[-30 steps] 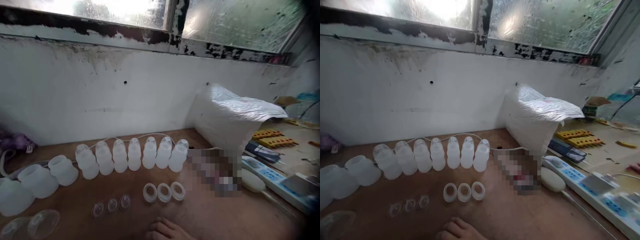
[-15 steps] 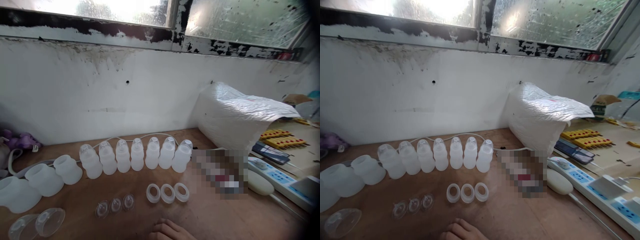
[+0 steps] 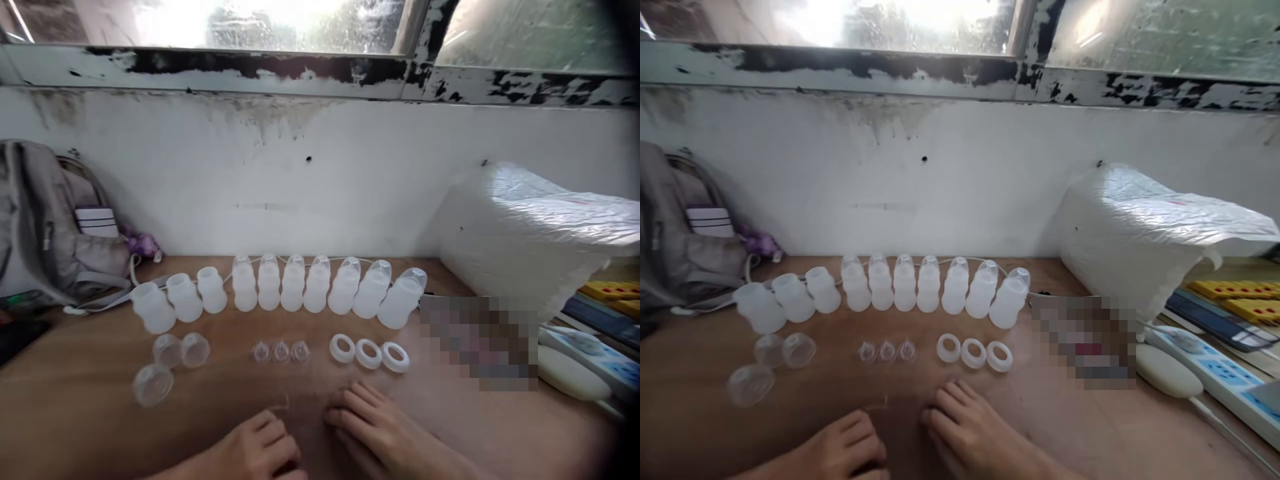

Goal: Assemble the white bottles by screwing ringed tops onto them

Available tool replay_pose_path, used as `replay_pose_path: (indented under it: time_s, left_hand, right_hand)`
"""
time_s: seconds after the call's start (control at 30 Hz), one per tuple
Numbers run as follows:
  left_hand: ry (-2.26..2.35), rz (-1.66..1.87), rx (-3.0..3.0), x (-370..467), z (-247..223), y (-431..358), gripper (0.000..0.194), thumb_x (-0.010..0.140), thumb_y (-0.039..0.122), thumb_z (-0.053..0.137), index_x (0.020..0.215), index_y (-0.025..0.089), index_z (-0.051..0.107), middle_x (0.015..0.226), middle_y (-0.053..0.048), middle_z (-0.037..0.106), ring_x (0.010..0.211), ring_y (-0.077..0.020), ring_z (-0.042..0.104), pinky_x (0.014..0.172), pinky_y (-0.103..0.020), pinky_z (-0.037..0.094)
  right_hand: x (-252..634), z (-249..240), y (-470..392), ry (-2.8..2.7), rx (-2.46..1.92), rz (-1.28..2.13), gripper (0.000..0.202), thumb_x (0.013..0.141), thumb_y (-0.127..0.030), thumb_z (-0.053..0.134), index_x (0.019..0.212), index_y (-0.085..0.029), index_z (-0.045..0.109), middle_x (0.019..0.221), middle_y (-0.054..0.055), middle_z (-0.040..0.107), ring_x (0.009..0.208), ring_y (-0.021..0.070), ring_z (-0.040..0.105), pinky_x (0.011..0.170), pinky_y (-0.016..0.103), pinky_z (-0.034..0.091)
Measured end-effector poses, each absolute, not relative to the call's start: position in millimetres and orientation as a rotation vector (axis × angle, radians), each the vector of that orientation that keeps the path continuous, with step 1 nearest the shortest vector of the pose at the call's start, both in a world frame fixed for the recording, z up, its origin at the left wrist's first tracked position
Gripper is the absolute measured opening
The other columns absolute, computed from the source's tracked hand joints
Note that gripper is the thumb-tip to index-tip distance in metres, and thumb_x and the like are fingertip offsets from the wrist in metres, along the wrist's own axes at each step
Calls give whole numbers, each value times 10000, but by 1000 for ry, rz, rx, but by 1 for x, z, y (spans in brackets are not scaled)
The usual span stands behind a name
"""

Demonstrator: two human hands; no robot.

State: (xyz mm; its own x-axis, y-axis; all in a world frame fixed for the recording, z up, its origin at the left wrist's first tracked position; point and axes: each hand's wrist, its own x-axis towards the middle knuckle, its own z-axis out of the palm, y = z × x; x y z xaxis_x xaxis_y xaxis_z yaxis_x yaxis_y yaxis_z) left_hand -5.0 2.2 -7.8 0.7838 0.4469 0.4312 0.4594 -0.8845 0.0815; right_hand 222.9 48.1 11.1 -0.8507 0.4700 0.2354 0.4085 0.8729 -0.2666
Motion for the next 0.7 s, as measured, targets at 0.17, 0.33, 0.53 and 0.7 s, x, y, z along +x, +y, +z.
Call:
replay_pose_path:
  time_s: [0.17,0.33,0.53,0.7]
  left_hand:
    - [-861,-463,-2980,-4,20,-10,82,784,245,458,784,180,506,780,-29,555,701,-137,472,672,-268,383]
    - [-874,-363,-2843,-6,19,-19,122,806,260,417,822,175,504,820,-42,541,743,-150,473,691,-268,369]
    - [-1019,-328,-2617,-27,35,-20,166,836,207,358,798,166,514,802,-55,552,745,-166,490,707,-302,355]
    - [-1251,-406,-2537,-48,42,-21,177,844,215,351,826,169,521,809,-53,551,742,-170,496,676,-290,369]
  right_hand:
    - [215,8,44,-2722,-635,164,211,830,-130,355,926,-154,542,820,79,535,776,168,472,702,305,383]
    - [214,6,40,-2656,-713,-77,210,834,-141,341,822,-148,551,792,77,527,753,170,459,706,317,365]
    - [217,6,37,-2473,-936,-306,201,811,-155,362,823,-153,563,885,103,544,844,212,470,768,360,354]
    - [221,-7,42,-2249,-1187,-394,339,781,-186,402,1107,-169,494,1154,129,467,1072,268,394,886,419,290]
